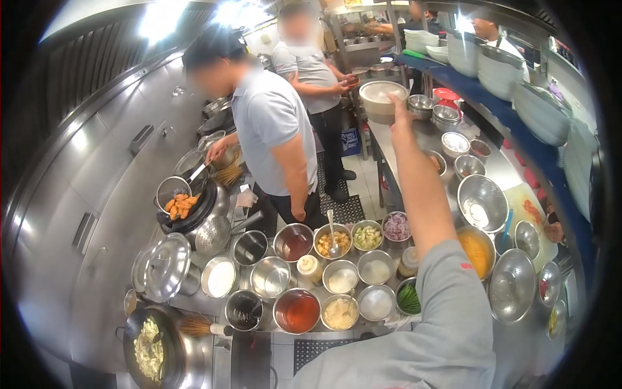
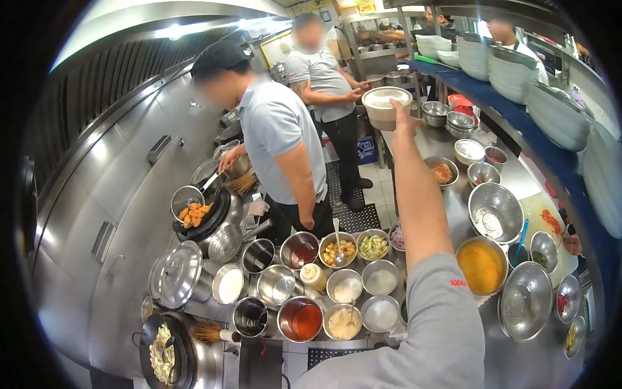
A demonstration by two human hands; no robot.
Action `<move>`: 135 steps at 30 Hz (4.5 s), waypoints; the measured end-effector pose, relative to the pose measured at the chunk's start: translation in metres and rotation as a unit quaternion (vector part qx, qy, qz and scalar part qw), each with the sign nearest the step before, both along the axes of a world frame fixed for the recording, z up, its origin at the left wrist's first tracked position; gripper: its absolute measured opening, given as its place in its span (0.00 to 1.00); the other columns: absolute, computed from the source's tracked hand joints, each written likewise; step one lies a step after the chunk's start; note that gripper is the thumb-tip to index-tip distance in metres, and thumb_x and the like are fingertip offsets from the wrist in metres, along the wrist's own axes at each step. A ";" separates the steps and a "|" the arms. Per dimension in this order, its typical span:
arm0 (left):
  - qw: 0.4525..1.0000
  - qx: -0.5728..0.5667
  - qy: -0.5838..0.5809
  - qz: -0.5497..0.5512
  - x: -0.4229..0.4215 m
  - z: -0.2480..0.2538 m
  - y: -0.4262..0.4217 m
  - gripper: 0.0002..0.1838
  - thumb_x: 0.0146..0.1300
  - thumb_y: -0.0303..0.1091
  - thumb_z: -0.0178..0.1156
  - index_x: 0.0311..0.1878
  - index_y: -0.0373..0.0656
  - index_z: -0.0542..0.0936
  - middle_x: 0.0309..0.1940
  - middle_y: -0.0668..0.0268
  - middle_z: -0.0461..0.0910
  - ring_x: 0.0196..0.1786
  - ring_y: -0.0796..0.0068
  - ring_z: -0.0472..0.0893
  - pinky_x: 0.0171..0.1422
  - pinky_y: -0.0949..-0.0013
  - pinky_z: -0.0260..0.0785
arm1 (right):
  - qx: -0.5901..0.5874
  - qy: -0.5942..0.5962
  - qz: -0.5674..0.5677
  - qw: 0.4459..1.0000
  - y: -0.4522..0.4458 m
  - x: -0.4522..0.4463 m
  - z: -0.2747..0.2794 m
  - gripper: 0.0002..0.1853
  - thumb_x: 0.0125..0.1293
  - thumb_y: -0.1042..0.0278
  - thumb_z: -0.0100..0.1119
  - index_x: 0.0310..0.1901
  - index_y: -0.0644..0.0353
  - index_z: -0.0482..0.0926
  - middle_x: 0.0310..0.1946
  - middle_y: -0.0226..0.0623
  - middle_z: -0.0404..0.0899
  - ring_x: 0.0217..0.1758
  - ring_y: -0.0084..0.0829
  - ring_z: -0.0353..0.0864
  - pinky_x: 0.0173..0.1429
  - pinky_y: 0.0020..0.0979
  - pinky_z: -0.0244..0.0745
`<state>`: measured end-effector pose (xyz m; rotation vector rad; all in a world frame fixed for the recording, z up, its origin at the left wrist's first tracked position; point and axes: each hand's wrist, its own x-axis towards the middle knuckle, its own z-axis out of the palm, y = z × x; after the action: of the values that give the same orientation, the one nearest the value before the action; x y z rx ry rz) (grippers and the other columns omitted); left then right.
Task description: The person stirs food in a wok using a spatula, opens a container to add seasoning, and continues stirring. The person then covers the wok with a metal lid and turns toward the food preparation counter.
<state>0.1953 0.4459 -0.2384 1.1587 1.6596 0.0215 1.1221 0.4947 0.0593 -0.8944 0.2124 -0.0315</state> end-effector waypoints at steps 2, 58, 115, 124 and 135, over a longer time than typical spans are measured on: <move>1.000 -0.002 0.007 0.007 -0.003 0.000 -0.003 0.39 0.67 0.43 0.64 0.74 0.36 0.59 0.63 0.49 0.76 0.62 0.57 0.80 0.67 0.57 0.73 | -0.012 0.010 0.007 1.000 0.000 -0.010 0.008 0.79 0.33 0.60 0.87 0.77 0.65 0.31 0.70 0.55 0.60 0.69 0.48 0.70 0.67 0.53 0.75; 0.922 0.386 0.022 -0.010 -0.156 0.047 -0.109 0.18 0.58 0.28 0.63 0.53 0.38 0.80 0.41 0.50 0.81 0.41 0.55 0.83 0.49 0.56 0.76 | -0.125 -0.732 0.567 0.356 0.137 -0.813 0.002 0.12 0.65 0.74 0.62 0.50 0.64 0.83 0.41 0.48 0.85 0.43 0.44 0.84 0.50 0.36 0.78; 0.599 0.099 -0.529 0.593 -0.265 0.164 0.175 0.05 0.66 0.37 0.55 0.41 0.50 0.77 0.33 0.67 0.80 0.36 0.70 0.79 0.40 0.57 0.75 | -0.247 -0.836 0.490 -0.009 0.306 -0.993 -0.049 0.21 0.70 0.67 0.55 0.65 0.53 0.75 0.37 0.50 0.81 0.42 0.52 0.84 0.48 0.47 0.80; 0.595 0.124 -0.548 0.574 -0.259 0.176 0.155 0.15 0.73 0.48 0.56 0.51 0.48 0.79 0.40 0.71 0.82 0.41 0.74 0.81 0.43 0.63 0.73 | -0.274 -0.790 0.541 0.090 0.366 -1.001 -0.002 0.17 0.73 0.59 0.55 0.57 0.59 0.79 0.45 0.53 0.84 0.48 0.55 0.83 0.54 0.49 0.77; 0.730 0.163 -0.413 0.520 -0.253 0.161 0.068 0.25 0.68 0.41 0.63 0.62 0.36 0.73 0.48 0.63 0.81 0.49 0.72 0.81 0.53 0.67 0.74 | -0.397 -0.331 0.855 0.046 0.449 -1.097 -0.086 0.21 0.75 0.55 0.51 0.65 0.48 0.75 0.24 0.22 0.70 0.15 0.12 0.57 0.14 0.19 0.49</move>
<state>-0.0575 0.5144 -0.0774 0.1752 1.2556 1.3869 0.0255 0.9436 -0.0270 -1.5212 -2.2139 1.9316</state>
